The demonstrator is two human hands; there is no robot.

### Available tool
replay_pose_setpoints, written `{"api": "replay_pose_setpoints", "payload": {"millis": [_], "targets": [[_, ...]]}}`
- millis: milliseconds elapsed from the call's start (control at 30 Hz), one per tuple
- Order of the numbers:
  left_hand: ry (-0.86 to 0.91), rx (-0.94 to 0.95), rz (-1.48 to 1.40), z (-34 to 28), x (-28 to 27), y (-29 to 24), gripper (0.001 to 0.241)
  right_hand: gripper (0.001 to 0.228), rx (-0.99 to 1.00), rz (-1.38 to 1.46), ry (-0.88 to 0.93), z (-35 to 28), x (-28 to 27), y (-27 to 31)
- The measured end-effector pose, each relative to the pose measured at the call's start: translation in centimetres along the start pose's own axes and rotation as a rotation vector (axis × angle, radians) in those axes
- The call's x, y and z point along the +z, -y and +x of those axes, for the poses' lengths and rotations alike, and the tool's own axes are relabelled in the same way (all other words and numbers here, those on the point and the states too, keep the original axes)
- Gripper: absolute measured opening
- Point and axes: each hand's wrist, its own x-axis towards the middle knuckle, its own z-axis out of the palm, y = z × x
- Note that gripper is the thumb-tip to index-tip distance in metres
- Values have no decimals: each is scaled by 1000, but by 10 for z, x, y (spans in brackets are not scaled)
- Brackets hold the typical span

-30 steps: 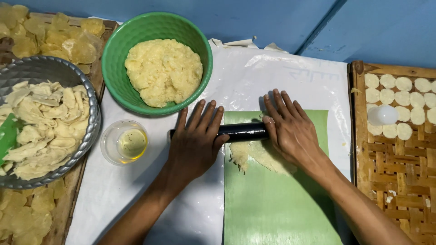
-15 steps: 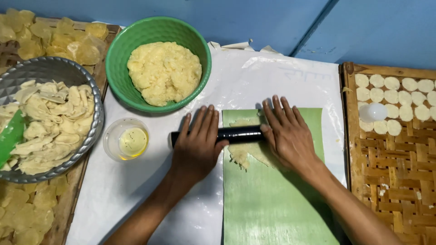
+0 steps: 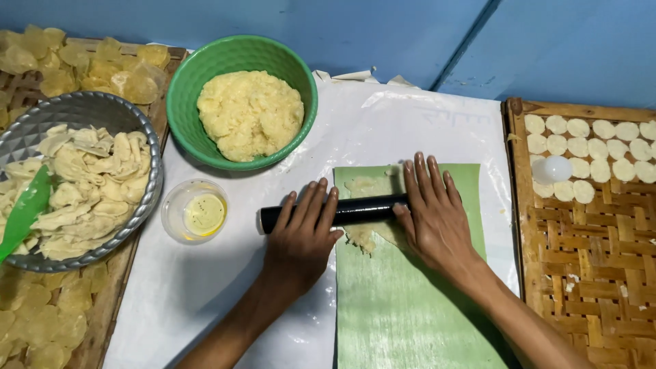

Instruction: Rolling out dough flat on a plastic sheet and cutting it into small circular discs using a round cutter.

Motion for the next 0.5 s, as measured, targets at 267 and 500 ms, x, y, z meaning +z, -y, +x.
{"api": "replay_pose_setpoints", "payload": {"millis": [267,500], "targets": [[152,-45,-14,5,-12,-16,78,71,-5,18,67,3,-1,-1],[198,-116,-127,53,18,23,78,67,74,30,73,66,13,-14]]}}
